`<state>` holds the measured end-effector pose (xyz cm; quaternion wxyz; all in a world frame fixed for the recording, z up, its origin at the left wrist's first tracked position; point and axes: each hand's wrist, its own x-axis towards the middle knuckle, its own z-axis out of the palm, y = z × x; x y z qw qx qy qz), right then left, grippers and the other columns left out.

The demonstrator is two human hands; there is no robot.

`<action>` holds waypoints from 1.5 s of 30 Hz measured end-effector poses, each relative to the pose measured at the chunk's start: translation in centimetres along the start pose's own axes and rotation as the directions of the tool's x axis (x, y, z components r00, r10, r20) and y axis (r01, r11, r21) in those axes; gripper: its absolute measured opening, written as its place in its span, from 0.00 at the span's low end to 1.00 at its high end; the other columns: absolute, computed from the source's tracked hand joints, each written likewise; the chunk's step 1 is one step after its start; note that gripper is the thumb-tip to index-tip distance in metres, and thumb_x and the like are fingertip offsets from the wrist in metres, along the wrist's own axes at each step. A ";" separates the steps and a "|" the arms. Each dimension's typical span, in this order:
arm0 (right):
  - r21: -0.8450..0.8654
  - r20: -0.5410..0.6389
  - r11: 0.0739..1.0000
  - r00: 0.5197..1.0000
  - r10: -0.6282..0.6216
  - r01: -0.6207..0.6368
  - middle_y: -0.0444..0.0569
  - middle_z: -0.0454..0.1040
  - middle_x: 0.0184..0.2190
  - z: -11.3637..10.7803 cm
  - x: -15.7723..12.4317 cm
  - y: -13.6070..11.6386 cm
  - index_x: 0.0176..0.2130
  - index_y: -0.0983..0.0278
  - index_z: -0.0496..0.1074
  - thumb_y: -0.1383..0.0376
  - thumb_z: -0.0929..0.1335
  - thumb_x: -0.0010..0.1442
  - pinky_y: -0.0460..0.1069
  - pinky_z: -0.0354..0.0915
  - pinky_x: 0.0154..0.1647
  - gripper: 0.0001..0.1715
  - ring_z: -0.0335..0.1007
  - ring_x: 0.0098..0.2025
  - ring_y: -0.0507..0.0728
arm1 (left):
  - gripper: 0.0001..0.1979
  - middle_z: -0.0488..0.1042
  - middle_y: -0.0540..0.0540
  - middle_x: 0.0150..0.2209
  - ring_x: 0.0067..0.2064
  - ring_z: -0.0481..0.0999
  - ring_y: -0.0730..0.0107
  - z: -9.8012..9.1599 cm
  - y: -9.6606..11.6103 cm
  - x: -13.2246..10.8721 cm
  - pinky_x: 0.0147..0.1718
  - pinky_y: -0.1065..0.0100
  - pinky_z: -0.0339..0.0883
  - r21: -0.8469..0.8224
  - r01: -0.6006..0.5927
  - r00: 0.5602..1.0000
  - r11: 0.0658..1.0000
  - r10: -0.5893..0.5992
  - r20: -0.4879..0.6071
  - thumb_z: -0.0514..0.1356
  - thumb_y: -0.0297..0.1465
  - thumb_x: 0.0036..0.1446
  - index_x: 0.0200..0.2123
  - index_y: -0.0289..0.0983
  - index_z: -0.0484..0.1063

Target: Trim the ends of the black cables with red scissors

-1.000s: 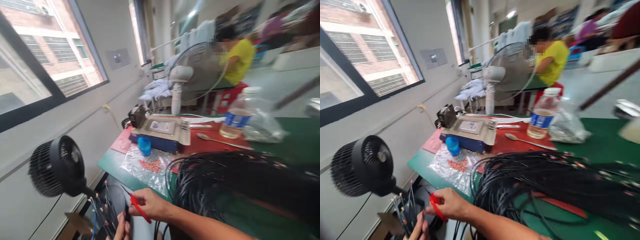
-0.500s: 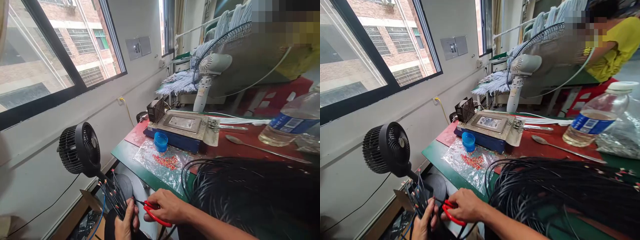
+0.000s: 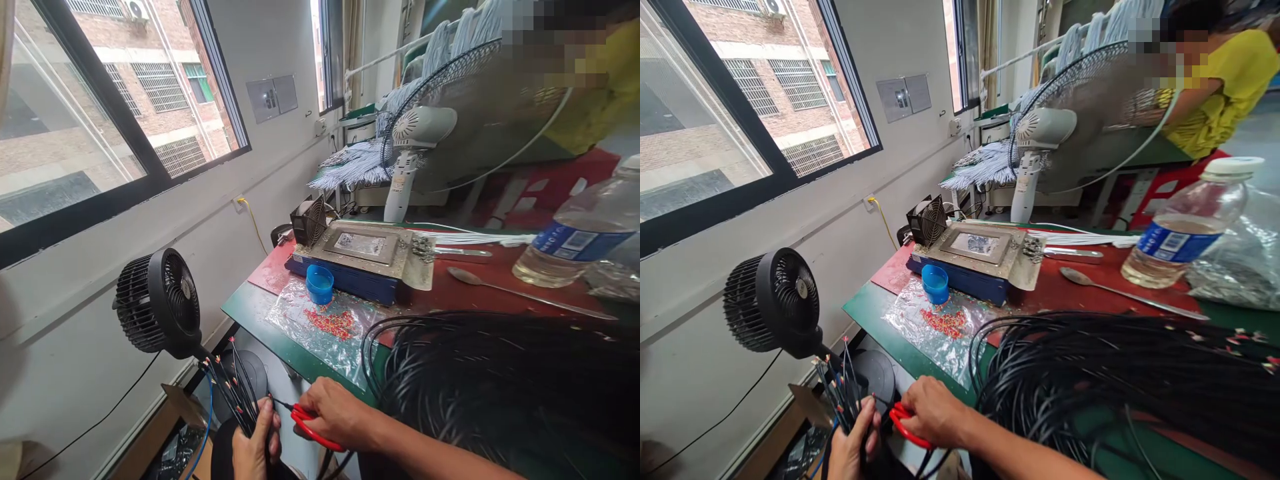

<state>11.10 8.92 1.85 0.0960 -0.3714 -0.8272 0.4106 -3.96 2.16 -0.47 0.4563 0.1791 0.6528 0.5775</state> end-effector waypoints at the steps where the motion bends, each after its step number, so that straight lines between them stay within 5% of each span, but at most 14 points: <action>1: -0.019 -0.017 1.000 1.000 -0.007 0.007 0.38 0.42 0.13 0.2 0.0 0.1 0.14 0.66 0.54 0.64 0.65 0.46 0.46 0.38 0.19 0.17 0.34 0.19 0.47 | 0.18 0.67 0.52 0.15 0.11 0.53 0.85 0.0 -0.1 0.0 0.11 0.76 0.43 0.008 0.004 1.000 1.000 -0.004 -0.002 0.63 0.40 0.38 0.28 0.32 0.67; 5: -0.051 -0.052 0.998 0.998 -0.033 0.030 0.39 0.45 0.12 0.6 0.2 0.1 0.13 0.66 0.57 0.67 0.64 0.45 0.46 0.39 0.20 0.14 0.32 0.20 0.47 | 0.17 0.63 0.53 0.12 0.12 0.52 0.84 0.0 -0.2 0.1 0.12 0.76 0.42 0.053 0.023 1.000 0.998 -0.023 0.011 0.62 0.41 0.39 0.25 0.32 0.67; 9: 0.208 -0.047 0.977 0.998 0.049 -0.039 0.39 0.51 0.11 0.3 0.6 0.1 0.14 0.67 0.60 0.64 0.64 0.48 0.43 0.42 0.17 0.16 0.42 0.16 0.45 | 0.13 0.63 0.53 0.13 0.13 0.53 0.85 -0.4 -0.1 0.3 0.13 0.75 0.43 -0.041 0.029 0.995 0.999 -0.025 0.102 0.61 0.38 0.41 0.23 0.32 0.69; 13: 0.575 0.037 0.814 0.997 0.075 -0.082 0.39 0.56 0.10 0.3 0.8 0.5 0.19 0.67 0.65 0.53 0.64 0.51 0.41 0.48 0.14 0.21 0.51 0.13 0.45 | 0.17 0.68 0.50 0.19 0.15 0.57 0.84 -0.9 0.0 -0.1 0.14 0.76 0.47 -0.203 0.076 0.986 0.976 -0.043 0.161 0.65 0.34 0.36 0.31 0.32 0.71; 18: 0.803 0.114 0.590 0.993 -0.013 -0.084 0.37 0.55 0.09 0.4 0.5 0.4 0.22 0.68 0.66 0.48 0.66 0.49 0.41 0.44 0.09 0.24 0.47 0.10 0.44 | 0.19 0.65 0.52 0.12 0.16 0.62 0.79 -0.6 0.4 -1.4 0.17 0.75 0.52 -0.111 0.095 0.975 0.989 -0.070 0.211 0.67 0.36 0.31 0.29 0.31 0.71; 23: 0.843 0.157 0.528 0.986 -0.056 -0.104 0.36 0.56 0.09 -0.1 0.3 0.0 0.22 0.68 0.66 0.49 0.67 0.48 0.40 0.44 0.08 0.24 0.47 0.09 0.44 | 0.19 0.66 0.51 0.13 0.16 0.63 0.79 0.3 0.9 -2.4 0.16 0.75 0.53 -0.089 0.099 0.980 0.991 -0.082 0.179 0.68 0.37 0.28 0.26 0.31 0.73; 30: 0.812 0.220 0.576 0.963 -0.157 -0.092 0.38 0.60 0.11 0.1 0.0 0.2 0.22 0.70 0.67 0.52 0.68 0.47 0.40 0.47 0.11 0.22 0.51 0.12 0.43 | 0.15 0.66 0.52 0.13 0.15 0.61 0.81 0.4 0.7 -2.3 0.15 0.77 0.52 -0.078 0.099 0.980 0.992 -0.083 0.180 0.66 0.35 0.33 0.25 0.31 0.71; 36: 0.838 0.199 0.528 0.978 -0.062 -0.137 0.38 0.58 0.11 -0.1 0.0 -0.2 0.21 0.69 0.65 0.50 0.67 0.49 0.40 0.46 0.09 0.24 0.50 0.11 0.44 | 0.12 0.66 0.52 0.15 0.14 0.59 0.83 0.3 0.6 -2.4 0.13 0.77 0.49 -0.086 0.120 0.967 0.989 -0.097 0.234 0.64 0.36 0.38 0.23 0.32 0.69; 45: 0.816 0.233 0.568 0.960 -0.159 -0.104 0.38 0.59 0.12 -0.2 -0.2 0.1 0.22 0.70 0.67 0.50 0.68 0.48 0.40 0.46 0.11 0.24 0.50 0.12 0.43 | 0.14 0.57 0.55 0.09 0.13 0.54 0.84 0.7 0.2 -2.6 0.14 0.76 0.44 -0.108 0.218 0.933 0.970 -0.175 0.315 0.62 0.38 0.41 0.16 0.33 0.66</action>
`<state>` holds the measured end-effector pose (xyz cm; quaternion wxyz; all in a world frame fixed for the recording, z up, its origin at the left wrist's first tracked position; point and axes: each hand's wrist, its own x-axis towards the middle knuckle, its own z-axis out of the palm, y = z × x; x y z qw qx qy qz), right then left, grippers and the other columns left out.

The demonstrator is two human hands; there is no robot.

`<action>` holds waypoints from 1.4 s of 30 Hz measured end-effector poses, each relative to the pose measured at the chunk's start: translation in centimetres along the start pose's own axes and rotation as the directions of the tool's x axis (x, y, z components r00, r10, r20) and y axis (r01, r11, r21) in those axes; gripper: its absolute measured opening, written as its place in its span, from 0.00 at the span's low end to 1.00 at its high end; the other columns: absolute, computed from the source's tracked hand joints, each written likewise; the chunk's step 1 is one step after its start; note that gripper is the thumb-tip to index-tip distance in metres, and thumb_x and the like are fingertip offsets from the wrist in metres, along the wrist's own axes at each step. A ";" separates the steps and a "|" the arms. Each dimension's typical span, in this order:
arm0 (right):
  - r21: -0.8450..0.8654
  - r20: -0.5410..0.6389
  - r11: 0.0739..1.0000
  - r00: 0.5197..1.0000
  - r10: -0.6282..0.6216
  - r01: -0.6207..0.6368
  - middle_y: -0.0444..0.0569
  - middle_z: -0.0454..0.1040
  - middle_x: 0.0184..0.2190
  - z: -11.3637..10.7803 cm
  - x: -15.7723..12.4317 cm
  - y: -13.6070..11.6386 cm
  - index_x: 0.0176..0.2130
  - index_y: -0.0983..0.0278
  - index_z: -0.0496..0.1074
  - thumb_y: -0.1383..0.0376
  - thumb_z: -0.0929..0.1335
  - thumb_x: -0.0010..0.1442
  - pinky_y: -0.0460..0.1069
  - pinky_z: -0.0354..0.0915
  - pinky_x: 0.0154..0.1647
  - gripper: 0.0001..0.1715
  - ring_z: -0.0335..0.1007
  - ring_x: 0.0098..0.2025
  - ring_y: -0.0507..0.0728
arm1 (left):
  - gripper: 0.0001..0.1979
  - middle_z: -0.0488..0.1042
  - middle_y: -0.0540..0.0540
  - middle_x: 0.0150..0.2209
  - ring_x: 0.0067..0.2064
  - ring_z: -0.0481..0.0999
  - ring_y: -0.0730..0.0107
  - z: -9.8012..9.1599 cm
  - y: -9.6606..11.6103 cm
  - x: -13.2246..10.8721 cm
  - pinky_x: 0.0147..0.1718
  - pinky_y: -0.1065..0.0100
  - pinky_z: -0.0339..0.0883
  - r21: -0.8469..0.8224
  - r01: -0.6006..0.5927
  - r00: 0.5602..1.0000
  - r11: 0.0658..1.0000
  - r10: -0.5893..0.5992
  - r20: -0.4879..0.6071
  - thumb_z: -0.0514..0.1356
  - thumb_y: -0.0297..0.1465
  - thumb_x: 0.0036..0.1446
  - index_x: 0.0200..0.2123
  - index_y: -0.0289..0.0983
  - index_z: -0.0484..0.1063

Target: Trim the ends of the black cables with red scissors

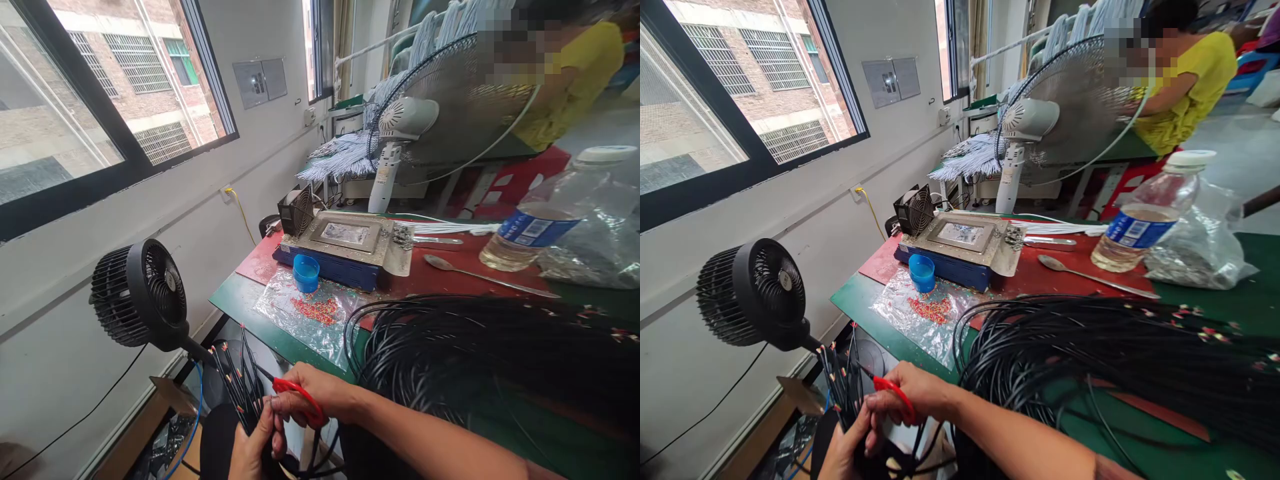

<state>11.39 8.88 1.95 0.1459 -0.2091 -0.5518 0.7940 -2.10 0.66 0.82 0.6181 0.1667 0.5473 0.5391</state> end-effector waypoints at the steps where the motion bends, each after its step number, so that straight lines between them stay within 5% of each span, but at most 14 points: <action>1: 0.021 -0.020 1.000 1.000 0.006 -0.005 0.38 0.59 0.12 0.1 0.0 -0.1 0.22 0.70 0.66 0.50 0.67 0.49 0.40 0.46 0.10 0.24 0.50 0.12 0.43 | 0.14 0.57 0.55 0.09 0.13 0.54 0.84 0.0 0.0 0.0 0.15 0.76 0.44 0.008 -0.008 1.000 1.000 0.008 0.004 0.61 0.37 0.41 0.16 0.33 0.65; 14: 0.092 -0.080 0.994 0.994 0.071 -0.063 0.37 0.59 0.10 0.1 0.4 -0.2 0.22 0.69 0.66 0.52 0.67 0.49 0.40 0.46 0.08 0.22 0.49 0.10 0.44 | 0.10 0.63 0.53 0.14 0.13 0.55 0.85 -0.7 -0.6 0.6 0.14 0.76 0.44 -0.052 -0.056 0.997 0.997 0.059 0.050 0.59 0.35 0.44 0.21 0.33 0.67; 34: 0.077 -0.117 0.991 0.986 0.114 -0.106 0.39 0.60 0.10 0.2 0.3 -0.5 0.18 0.69 0.64 0.56 0.68 0.48 0.40 0.48 0.10 0.20 0.52 0.11 0.44 | 0.12 0.64 0.53 0.12 0.13 0.58 0.83 -0.7 -0.8 0.7 0.14 0.76 0.46 0.114 -0.172 0.985 0.979 0.172 0.011 0.63 0.37 0.39 0.21 0.33 0.67; 42: 0.039 -0.110 0.999 0.993 0.039 -0.035 0.39 0.59 0.11 0.1 0.2 -0.4 0.20 0.68 0.63 0.51 0.68 0.46 0.40 0.47 0.09 0.23 0.50 0.11 0.44 | 0.11 0.64 0.53 0.15 0.13 0.57 0.84 -0.6 -0.5 0.8 0.14 0.76 0.45 0.134 -0.219 0.975 0.966 0.222 -0.002 0.60 0.36 0.43 0.24 0.33 0.69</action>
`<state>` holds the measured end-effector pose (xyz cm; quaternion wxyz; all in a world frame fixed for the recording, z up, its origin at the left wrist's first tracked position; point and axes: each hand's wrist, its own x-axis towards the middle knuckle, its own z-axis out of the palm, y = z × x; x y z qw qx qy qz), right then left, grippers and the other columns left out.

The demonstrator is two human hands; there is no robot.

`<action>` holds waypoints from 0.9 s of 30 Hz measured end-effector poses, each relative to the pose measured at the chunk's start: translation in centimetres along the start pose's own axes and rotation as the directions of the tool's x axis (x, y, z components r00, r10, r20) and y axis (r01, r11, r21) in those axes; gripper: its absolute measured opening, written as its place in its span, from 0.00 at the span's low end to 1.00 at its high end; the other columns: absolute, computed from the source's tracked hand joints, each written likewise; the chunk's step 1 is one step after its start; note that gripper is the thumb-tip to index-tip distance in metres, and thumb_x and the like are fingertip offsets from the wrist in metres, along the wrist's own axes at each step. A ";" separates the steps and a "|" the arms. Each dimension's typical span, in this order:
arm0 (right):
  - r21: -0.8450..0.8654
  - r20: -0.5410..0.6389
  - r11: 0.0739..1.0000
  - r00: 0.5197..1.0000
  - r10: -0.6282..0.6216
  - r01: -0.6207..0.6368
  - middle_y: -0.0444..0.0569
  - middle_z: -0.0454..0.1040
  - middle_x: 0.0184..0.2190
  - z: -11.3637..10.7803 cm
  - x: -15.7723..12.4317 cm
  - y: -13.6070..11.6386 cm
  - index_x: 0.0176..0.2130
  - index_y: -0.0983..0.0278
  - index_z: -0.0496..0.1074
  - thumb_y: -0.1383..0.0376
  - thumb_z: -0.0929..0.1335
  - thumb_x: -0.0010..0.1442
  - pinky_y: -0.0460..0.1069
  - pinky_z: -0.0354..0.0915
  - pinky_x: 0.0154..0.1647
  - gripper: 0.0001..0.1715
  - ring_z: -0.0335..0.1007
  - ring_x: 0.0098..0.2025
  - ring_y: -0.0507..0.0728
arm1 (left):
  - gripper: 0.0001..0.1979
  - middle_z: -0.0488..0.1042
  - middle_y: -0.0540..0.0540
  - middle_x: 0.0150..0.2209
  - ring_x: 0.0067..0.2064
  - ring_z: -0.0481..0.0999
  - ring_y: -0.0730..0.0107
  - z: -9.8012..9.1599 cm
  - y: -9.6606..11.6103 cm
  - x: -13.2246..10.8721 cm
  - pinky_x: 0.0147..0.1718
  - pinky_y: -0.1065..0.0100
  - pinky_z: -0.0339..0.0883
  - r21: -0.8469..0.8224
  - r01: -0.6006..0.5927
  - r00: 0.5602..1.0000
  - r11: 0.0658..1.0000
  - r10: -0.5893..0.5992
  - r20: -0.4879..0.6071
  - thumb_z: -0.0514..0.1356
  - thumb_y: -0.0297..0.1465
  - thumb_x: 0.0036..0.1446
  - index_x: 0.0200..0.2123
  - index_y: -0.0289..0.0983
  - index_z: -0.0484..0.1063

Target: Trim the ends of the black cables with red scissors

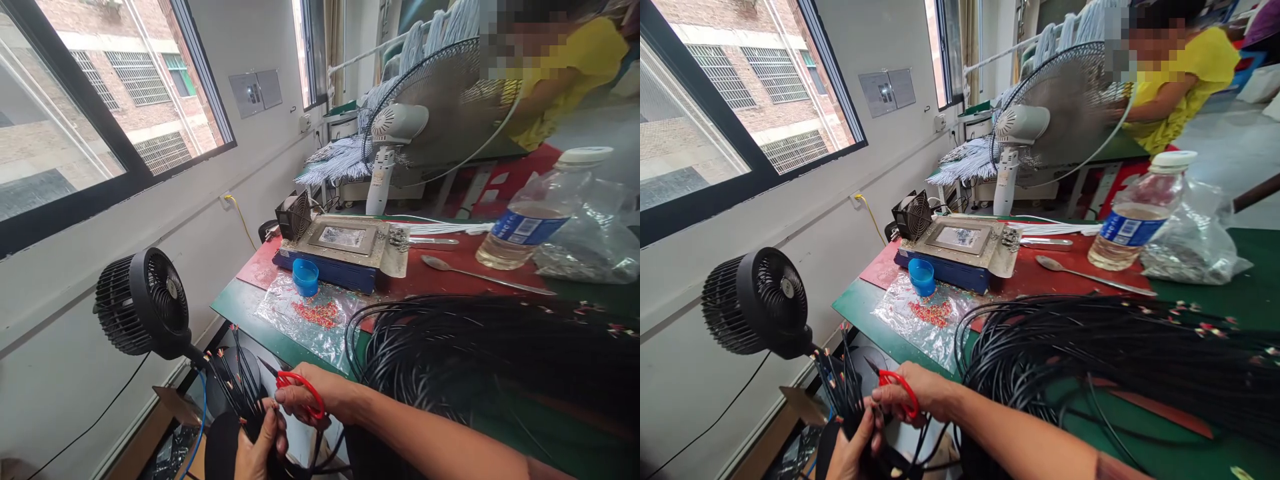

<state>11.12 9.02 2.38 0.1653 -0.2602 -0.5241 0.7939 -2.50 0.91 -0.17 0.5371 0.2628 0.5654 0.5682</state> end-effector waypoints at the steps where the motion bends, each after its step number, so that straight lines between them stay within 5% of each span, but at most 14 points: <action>1: 0.007 0.016 1.000 1.000 -0.012 0.012 0.38 0.58 0.11 0.0 0.0 0.0 0.20 0.68 0.63 0.51 0.68 0.46 0.40 0.46 0.09 0.23 0.50 0.11 0.44 | 0.11 0.63 0.53 0.14 0.14 0.56 0.84 -0.1 0.0 0.0 0.14 0.76 0.45 0.008 0.001 1.000 1.000 -0.001 0.009 0.59 0.36 0.44 0.22 0.33 0.68; 15: -0.012 -0.007 1.000 1.000 0.027 -0.027 0.38 0.59 0.11 -0.3 0.3 0.7 0.20 0.68 0.64 0.51 0.69 0.45 0.40 0.46 0.09 0.22 0.50 0.11 0.44 | 0.11 0.63 0.54 0.15 0.14 0.58 0.83 -0.4 0.0 -0.2 0.14 0.75 0.46 -0.053 0.027 0.998 0.998 -0.023 0.063 0.61 0.37 0.41 0.22 0.35 0.66; 27: -0.013 0.010 1.000 1.000 -0.019 0.019 0.38 0.58 0.11 0.0 0.0 0.1 0.18 0.67 0.61 0.50 0.70 0.43 0.41 0.45 0.10 0.25 0.50 0.12 0.44 | 0.10 0.64 0.51 0.15 0.15 0.58 0.83 0.5 0.2 -0.6 0.15 0.75 0.46 -0.077 -0.001 0.998 0.997 -0.003 -0.056 0.62 0.35 0.41 0.21 0.33 0.69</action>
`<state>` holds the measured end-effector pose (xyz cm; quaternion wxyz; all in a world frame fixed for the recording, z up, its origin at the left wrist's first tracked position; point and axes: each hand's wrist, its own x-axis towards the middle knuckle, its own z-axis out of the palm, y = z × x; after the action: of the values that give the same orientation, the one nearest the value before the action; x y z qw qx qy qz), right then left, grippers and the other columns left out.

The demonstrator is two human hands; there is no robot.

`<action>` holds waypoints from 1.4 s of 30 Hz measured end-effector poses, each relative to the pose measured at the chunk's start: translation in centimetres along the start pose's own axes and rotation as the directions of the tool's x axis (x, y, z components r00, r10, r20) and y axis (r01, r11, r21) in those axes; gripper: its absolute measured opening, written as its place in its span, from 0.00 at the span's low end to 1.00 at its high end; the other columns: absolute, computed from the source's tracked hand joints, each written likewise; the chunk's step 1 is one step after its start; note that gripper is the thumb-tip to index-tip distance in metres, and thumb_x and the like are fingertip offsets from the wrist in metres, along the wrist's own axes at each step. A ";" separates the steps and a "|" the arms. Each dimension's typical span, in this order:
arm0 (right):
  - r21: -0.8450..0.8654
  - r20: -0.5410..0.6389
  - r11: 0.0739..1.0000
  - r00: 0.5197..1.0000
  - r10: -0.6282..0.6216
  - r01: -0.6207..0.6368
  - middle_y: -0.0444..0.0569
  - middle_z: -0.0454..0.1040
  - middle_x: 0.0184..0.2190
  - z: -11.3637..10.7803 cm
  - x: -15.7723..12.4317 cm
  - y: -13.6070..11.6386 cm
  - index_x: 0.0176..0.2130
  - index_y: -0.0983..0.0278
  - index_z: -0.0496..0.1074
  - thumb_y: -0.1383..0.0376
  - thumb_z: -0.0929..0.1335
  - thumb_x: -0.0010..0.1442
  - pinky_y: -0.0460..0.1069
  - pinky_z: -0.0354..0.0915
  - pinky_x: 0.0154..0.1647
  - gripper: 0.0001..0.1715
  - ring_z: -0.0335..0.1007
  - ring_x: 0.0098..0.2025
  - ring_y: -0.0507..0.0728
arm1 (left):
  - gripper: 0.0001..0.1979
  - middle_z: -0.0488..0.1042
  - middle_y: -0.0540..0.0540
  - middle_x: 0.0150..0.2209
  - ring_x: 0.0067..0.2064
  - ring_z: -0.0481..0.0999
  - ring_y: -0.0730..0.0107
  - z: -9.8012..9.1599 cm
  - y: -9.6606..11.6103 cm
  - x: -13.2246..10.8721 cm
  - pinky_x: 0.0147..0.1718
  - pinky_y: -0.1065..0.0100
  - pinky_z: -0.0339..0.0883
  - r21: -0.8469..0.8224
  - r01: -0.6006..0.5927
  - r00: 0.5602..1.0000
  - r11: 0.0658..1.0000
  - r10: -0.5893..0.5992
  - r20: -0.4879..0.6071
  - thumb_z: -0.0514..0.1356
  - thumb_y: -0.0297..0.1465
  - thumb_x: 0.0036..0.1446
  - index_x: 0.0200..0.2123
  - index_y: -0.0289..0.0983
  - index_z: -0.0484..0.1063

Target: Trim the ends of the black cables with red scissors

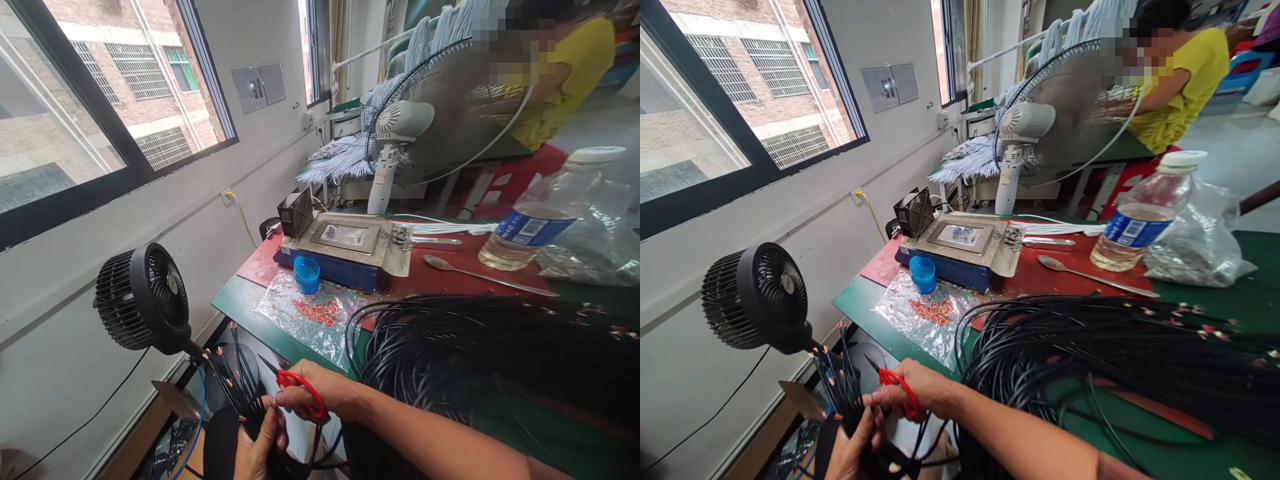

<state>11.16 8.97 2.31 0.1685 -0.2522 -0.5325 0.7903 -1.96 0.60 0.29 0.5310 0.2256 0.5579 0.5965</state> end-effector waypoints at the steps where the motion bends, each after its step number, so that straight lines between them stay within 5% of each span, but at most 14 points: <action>1: 0.001 0.002 1.000 1.000 0.000 0.000 0.38 0.58 0.11 0.0 0.0 0.0 0.18 0.67 0.61 0.50 0.70 0.43 0.41 0.45 0.10 0.24 0.50 0.12 0.44 | 0.10 0.64 0.51 0.15 0.15 0.58 0.82 0.0 0.0 0.0 0.15 0.74 0.46 -0.002 0.005 1.000 1.000 -0.005 -0.005 0.62 0.35 0.41 0.21 0.33 0.69; 12: -0.023 -0.019 1.000 1.000 0.009 -0.009 0.38 0.58 0.11 0.0 -0.1 0.0 0.18 0.67 0.62 0.50 0.70 0.43 0.41 0.45 0.10 0.25 0.49 0.12 0.44 | 0.11 0.62 0.53 0.14 0.14 0.57 0.84 -0.1 0.0 0.1 0.15 0.77 0.45 -0.058 0.027 0.998 0.998 -0.024 0.055 0.62 0.34 0.41 0.19 0.33 0.66; 18: -0.216 -0.054 0.966 0.986 -0.158 0.143 0.37 0.58 0.13 -0.1 0.3 0.4 0.21 0.69 0.66 0.53 0.72 0.40 0.40 0.47 0.15 0.22 0.51 0.16 0.44 | 0.11 0.65 0.55 0.13 0.15 0.59 0.83 0.1 0.0 0.0 0.15 0.78 0.49 -0.127 0.078 0.992 0.989 -0.089 -0.086 0.64 0.33 0.39 0.26 0.36 0.67; 28: -0.359 -0.164 0.905 0.939 -0.303 0.229 0.39 0.58 0.15 0.1 0.2 0.4 0.22 0.68 0.67 0.50 0.67 0.49 0.42 0.48 0.18 0.23 0.51 0.18 0.45 | 0.11 0.70 0.51 0.18 0.19 0.65 0.81 -0.1 -0.1 0.4 0.17 0.78 0.57 -0.079 0.081 0.996 0.994 -0.084 -0.029 0.64 0.32 0.38 0.26 0.33 0.69; 30: -0.539 -0.188 0.795 0.880 -0.436 0.278 0.40 0.59 0.16 0.0 0.4 0.8 0.21 0.68 0.66 0.51 0.66 0.51 0.42 0.49 0.20 0.22 0.51 0.19 0.46 | 0.13 0.73 0.52 0.21 0.23 0.70 0.78 -0.3 0.1 0.5 0.23 0.75 0.65 -0.158 0.167 0.975 0.973 -0.186 -0.120 0.65 0.30 0.37 0.30 0.35 0.69; 32: -0.776 -0.109 0.536 0.766 -0.633 0.333 0.41 0.60 0.17 0.0 0.6 1.3 0.20 0.67 0.64 0.54 0.66 0.53 0.44 0.48 0.21 0.21 0.51 0.21 0.46 | 0.15 0.75 0.51 0.25 0.29 0.74 0.73 -0.4 0.4 0.6 0.29 0.70 0.69 -0.279 0.239 0.940 0.930 -0.293 -0.172 0.65 0.27 0.36 0.32 0.37 0.69; 35: -0.910 0.235 0.033 0.579 -0.781 0.414 0.42 0.62 0.19 0.4 0.5 1.7 0.21 0.65 0.62 0.63 0.61 0.58 0.46 0.46 0.22 0.16 0.52 0.22 0.48 | 0.10 0.75 0.50 0.24 0.27 0.73 0.74 -0.4 1.0 0.5 0.28 0.69 0.69 -0.410 0.323 0.918 0.853 -0.388 -0.083 0.64 0.26 0.39 0.30 0.36 0.71; 37: -0.877 0.423 -0.200 0.506 -0.752 0.436 0.42 0.63 0.20 0.9 0.2 1.5 0.24 0.65 0.63 0.66 0.60 0.60 0.47 0.45 0.23 0.14 0.53 0.23 0.49 | 0.05 0.71 0.51 0.19 0.21 0.68 0.78 -0.3 1.3 0.4 0.24 0.69 0.67 -0.414 0.372 0.909 0.831 -0.416 -0.016 0.63 0.28 0.40 0.24 0.34 0.70; 42: -0.785 0.612 -0.441 0.439 -0.658 0.435 0.43 0.63 0.21 1.7 -0.7 1.0 0.24 0.65 0.62 0.68 0.60 0.58 0.48 0.42 0.22 0.11 0.55 0.24 0.50 | 0.06 0.67 0.54 0.19 0.20 0.64 0.79 -0.4 1.7 0.0 0.19 0.71 0.63 -0.333 0.398 0.912 0.854 -0.407 0.048 0.59 0.31 0.46 0.27 0.34 0.69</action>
<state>10.73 6.92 2.03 0.3773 -0.0317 -0.9241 -0.0524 -3.00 0.74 1.71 0.6678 0.0031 0.4889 0.5612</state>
